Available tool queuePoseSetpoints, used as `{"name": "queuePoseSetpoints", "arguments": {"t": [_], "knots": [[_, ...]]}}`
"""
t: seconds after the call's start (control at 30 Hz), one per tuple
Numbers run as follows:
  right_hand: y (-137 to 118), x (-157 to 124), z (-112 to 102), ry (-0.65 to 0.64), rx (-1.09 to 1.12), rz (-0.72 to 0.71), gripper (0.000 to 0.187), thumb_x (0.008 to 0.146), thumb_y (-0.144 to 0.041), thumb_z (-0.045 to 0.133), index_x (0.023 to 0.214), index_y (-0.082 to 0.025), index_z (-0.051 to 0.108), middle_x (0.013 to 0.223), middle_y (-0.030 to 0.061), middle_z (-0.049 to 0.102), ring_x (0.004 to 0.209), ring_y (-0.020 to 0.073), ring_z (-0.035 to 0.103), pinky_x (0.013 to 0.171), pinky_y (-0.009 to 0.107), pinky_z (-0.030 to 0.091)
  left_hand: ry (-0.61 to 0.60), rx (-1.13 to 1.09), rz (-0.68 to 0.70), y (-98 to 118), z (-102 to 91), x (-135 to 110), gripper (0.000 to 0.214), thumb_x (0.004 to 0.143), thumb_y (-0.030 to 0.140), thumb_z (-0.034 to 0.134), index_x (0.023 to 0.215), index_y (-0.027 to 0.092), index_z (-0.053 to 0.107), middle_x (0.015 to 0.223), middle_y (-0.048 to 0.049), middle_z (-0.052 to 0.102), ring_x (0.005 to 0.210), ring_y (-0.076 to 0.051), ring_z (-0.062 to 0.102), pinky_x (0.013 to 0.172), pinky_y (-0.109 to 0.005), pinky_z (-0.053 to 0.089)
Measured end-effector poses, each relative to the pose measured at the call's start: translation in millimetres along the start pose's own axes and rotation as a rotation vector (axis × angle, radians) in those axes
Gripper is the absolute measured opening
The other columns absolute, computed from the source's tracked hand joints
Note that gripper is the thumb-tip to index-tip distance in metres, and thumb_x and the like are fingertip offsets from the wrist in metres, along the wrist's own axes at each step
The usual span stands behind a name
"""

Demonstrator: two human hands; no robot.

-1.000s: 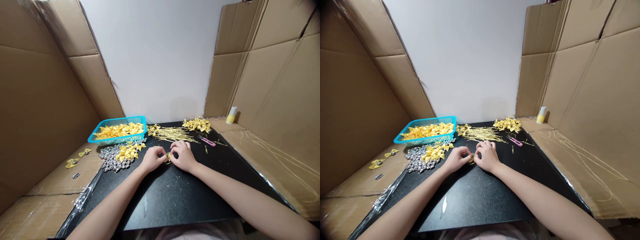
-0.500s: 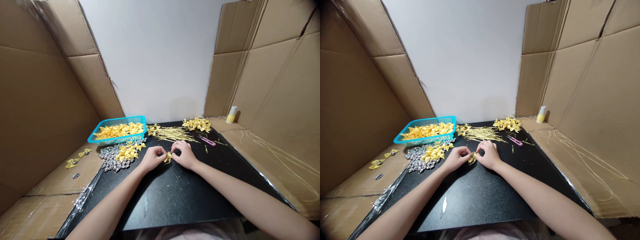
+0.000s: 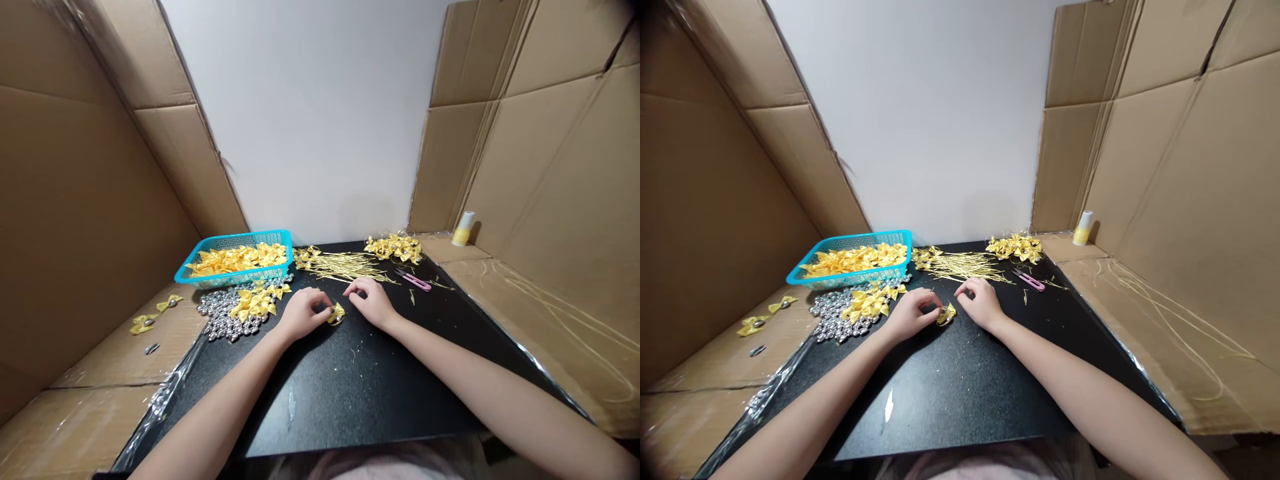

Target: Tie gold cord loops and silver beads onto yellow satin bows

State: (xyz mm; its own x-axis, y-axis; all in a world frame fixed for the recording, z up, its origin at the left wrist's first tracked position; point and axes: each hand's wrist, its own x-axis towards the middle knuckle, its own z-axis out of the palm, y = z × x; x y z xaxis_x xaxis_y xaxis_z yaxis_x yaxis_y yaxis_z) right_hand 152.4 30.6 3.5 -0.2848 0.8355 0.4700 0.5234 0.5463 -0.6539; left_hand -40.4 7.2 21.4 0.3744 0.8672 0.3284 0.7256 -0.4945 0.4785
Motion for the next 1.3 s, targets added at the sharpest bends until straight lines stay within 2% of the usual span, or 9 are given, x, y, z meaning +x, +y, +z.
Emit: {"name": "queuePoseSetpoints", "arguments": {"t": [0.1, 0.2, 0.3, 0.43, 0.57, 0.7, 0.93, 1.13, 1.3], "knots": [[3.5, 0.3, 2.4, -0.073, -0.019, 0.023, 0.012, 0.075, -0.014, 0.062, 0.073, -0.022, 0.07, 0.071, -0.0002, 0.067, 0.068, 0.0167, 0.058, 0.069, 0.032, 0.04, -0.002, 0.078, 0.097, -1.2, -0.4, -0.3, 0.009, 0.074, 0.019, 0.06, 0.07, 0.02, 0.068, 0.065, -0.0008, 0.061, 0.067, -0.016, 0.051, 0.067, -0.026, 0.036], [-1.2, -3.0, 5.2, -0.15, -0.06, -0.06, 0.01, 0.075, -0.021, 0.068, 0.083, -0.026, 0.072, 0.081, -0.0003, 0.068, 0.084, 0.0199, 0.058, 0.081, 0.039, 0.037, 0.007, 0.127, 0.167, -3.4, 0.4, -0.4, 0.009, 0.076, 0.022, 0.061, 0.071, 0.02, 0.068, 0.065, -0.0011, 0.061, 0.066, -0.016, 0.052, 0.066, -0.027, 0.035], [-7.4, -4.3, 5.0, -0.18, -0.123, -0.136, 0.005, 0.08, -0.022, 0.065, 0.078, -0.024, 0.07, 0.091, 0.0012, 0.066, 0.096, 0.0216, 0.053, 0.089, 0.045, 0.031, 0.004, 0.131, 0.184, -4.4, 0.7, -0.5, 0.009, 0.077, 0.024, 0.062, 0.071, 0.02, 0.068, 0.064, -0.0012, 0.061, 0.066, -0.016, 0.052, 0.066, -0.027, 0.035], [-6.6, 1.7, -5.6, -0.223, 0.005, -0.081, 0.009, 0.081, -0.02, 0.062, 0.073, -0.02, 0.065, 0.095, 0.0031, 0.063, 0.1, 0.0236, 0.05, 0.09, 0.048, 0.032, -0.013, 0.121, 0.18, -3.8, 0.0, -0.8, 0.008, 0.075, 0.019, 0.061, 0.069, 0.02, 0.067, 0.065, -0.0006, 0.062, 0.066, -0.016, 0.051, 0.067, -0.027, 0.036], [1.7, 11.3, -22.6, -0.326, 0.198, -0.067, 0.011, 0.079, -0.018, 0.06, 0.068, -0.018, 0.061, 0.085, 0.0019, 0.063, 0.089, 0.0186, 0.055, 0.088, 0.038, 0.04, -0.026, 0.114, 0.187, -3.1, -0.6, -0.7, 0.007, 0.074, 0.017, 0.062, 0.069, 0.019, 0.067, 0.064, 0.0, 0.061, 0.065, -0.015, 0.05, 0.066, -0.026, 0.036], [7.2, 16.6, -32.9, -0.376, 0.312, -0.012, 0.02, 0.08, -0.036, 0.06, 0.073, -0.017, 0.063, 0.078, 0.0024, 0.065, 0.074, 0.0163, 0.06, 0.072, 0.031, 0.047, -0.038, 0.114, 0.197, -2.8, -1.0, -0.3, 0.007, 0.074, 0.016, 0.062, 0.069, 0.019, 0.066, 0.065, 0.0006, 0.061, 0.064, -0.014, 0.049, 0.065, -0.025, 0.035], [5.7, 13.9, -27.8, -0.373, 0.378, 0.057, 0.032, 0.079, -0.049, 0.059, 0.073, -0.018, 0.063, 0.069, 0.003, 0.068, 0.067, 0.0168, 0.062, 0.066, 0.031, 0.048, -0.021, 0.127, 0.2, -5.7, -1.4, 0.0, 0.008, 0.074, 0.015, 0.061, 0.069, 0.018, 0.065, 0.063, 0.001, 0.059, 0.064, -0.013, 0.048, 0.064, -0.025, 0.035], [4.1, 8.3, -19.9, -0.276, 0.226, 0.042, 0.013, 0.081, -0.027, 0.059, 0.075, -0.018, 0.065, 0.068, 0.001, 0.065, 0.064, 0.0149, 0.058, 0.065, 0.029, 0.044, -0.015, 0.065, 0.163, -5.5, -1.5, 0.3, 0.008, 0.073, 0.014, 0.06, 0.068, 0.017, 0.065, 0.063, 0.0013, 0.059, 0.063, -0.013, 0.047, 0.064, -0.024, 0.035], [1.8, 4.1, -13.1, -0.223, 0.043, 0.002, 0.011, 0.081, -0.02, 0.06, 0.074, -0.018, 0.068, 0.071, 0.002, 0.065, 0.067, 0.0158, 0.055, 0.07, 0.032, 0.039, -0.038, -0.099, 0.05, -4.0, -0.5, -0.1, 0.008, 0.071, 0.015, 0.059, 0.067, 0.017, 0.066, 0.064, 0.0011, 0.06, 0.063, -0.012, 0.047, 0.062, -0.023, 0.034]]}}
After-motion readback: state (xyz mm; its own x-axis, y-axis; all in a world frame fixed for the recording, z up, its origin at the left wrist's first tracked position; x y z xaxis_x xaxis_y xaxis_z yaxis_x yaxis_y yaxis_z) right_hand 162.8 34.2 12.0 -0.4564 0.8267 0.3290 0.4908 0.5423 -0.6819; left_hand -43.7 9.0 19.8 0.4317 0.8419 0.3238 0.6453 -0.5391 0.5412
